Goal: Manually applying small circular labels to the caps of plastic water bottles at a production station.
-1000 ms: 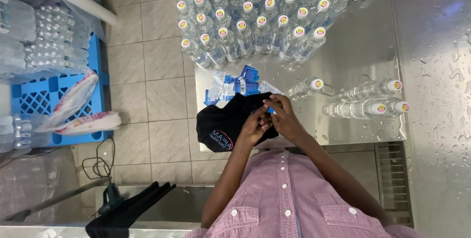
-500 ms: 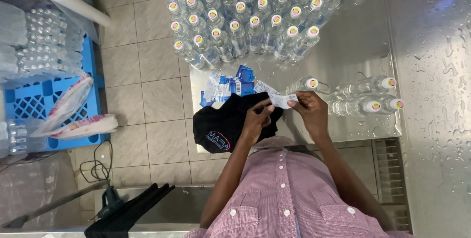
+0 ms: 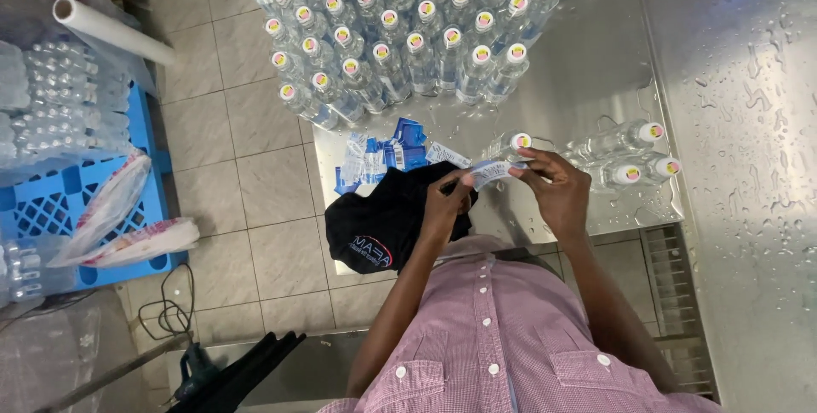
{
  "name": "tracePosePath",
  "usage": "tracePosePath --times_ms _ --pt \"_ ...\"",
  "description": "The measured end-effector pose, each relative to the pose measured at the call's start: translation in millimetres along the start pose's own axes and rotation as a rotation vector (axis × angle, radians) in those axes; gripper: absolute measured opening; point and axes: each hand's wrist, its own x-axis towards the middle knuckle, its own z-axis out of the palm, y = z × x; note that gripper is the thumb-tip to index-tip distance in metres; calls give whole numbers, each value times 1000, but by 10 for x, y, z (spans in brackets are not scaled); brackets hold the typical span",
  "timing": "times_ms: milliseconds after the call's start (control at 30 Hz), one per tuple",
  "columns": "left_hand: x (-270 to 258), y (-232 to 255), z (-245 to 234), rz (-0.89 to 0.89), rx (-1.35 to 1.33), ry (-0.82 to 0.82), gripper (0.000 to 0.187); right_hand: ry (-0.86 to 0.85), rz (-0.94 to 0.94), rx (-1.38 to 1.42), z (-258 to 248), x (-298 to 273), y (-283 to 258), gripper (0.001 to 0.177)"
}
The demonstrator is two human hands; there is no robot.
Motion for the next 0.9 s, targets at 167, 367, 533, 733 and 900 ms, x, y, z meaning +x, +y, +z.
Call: tracePosePath --times_ms 167,367,533,733,900 --pt "253 -129 -29 -134 -99 -56 66 -57 -91 -50 -139 105 -88 33" --pt "346 241 206 -335 -344 -219 58 -135 -193 -140 -274 195 -76 27" --pt "615 100 304 -338 -456 -226 35 -113 -286 -122 -290 295 29 28" --pt "578 87 366 -276 -417 -115 35 -101 -239 -99 -251 328 507 26" --pt "367 132 412 83 115 -28 47 -101 -228 -170 -182 274 591 31"
